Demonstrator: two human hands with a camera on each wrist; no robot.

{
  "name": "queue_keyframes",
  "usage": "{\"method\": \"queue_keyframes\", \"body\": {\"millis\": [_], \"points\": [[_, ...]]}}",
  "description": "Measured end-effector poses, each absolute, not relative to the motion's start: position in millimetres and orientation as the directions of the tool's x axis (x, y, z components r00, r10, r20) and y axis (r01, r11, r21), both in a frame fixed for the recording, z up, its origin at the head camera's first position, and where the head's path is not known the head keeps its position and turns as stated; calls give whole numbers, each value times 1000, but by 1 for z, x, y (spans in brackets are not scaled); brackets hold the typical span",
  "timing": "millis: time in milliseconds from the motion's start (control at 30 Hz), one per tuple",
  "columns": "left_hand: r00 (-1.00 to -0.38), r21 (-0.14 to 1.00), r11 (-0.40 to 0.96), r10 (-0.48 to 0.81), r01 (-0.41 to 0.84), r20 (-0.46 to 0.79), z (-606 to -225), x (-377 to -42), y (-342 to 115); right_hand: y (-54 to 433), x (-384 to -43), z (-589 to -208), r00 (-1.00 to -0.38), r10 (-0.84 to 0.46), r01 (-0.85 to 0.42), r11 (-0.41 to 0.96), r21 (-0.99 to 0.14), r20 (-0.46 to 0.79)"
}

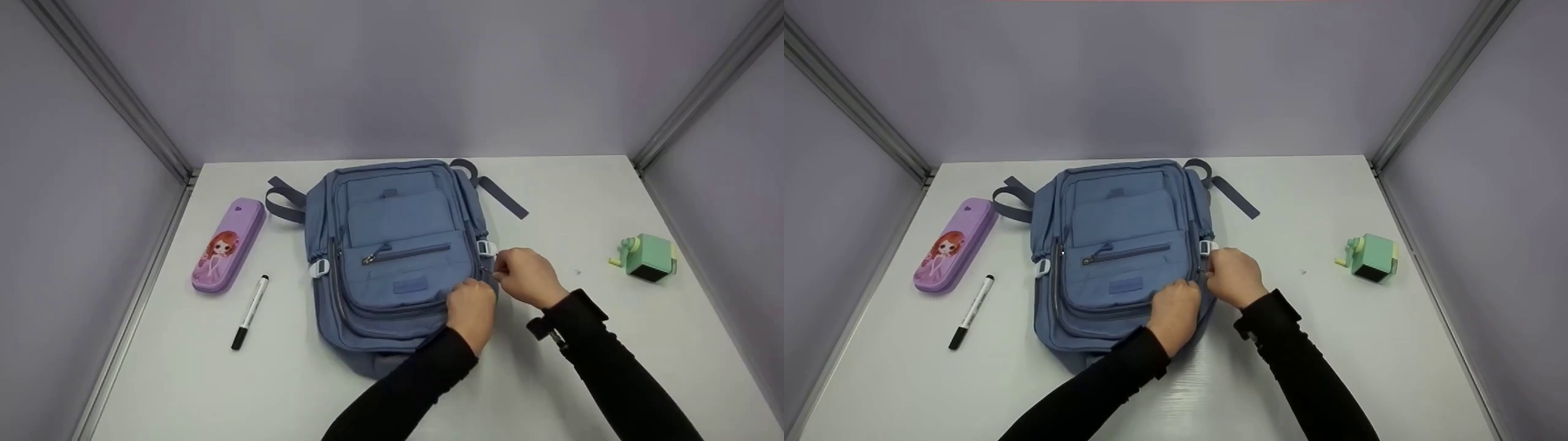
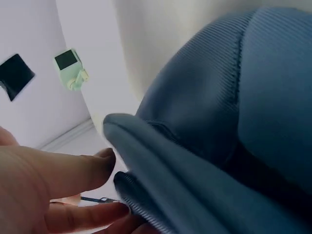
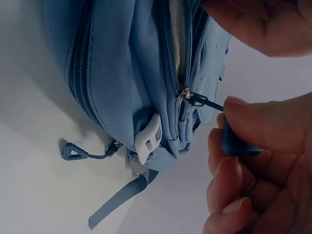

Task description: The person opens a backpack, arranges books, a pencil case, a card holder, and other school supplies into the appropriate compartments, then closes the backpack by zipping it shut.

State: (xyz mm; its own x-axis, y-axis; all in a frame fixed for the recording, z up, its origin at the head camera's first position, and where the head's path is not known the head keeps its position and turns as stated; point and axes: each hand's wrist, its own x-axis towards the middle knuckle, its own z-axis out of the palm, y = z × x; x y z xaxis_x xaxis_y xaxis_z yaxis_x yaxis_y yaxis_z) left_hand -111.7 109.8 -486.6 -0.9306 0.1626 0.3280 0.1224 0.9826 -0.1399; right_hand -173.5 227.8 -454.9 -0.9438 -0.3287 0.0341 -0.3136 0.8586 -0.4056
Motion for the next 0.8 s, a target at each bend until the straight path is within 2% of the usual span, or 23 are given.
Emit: {"method": "queue_keyframes", "body": {"millis": [133,300,433,633,800], "points": [[-920,-152,975,204,161,334,-488,-101,105,226,-160,-452,-932,-362,-330,831,-449,14],[-933,-171,955,276,241,232,-487,-81,96,227,-145,-450,-897,-442,-383,796,-469,-17],[-923,-196,937,326,288,205,-486,-68,84,230,-142,-452,-893,-450,-393,799,-455,-19],[-899,-199,919,381,341,218,-486,-58,67,230,-162,-457,-905,-425,-391,826,-406,8],[-885,-181,917,393,356,251,-490,-53,60,229,-195,-465,-945,-321,-322,869,-377,68]]}}
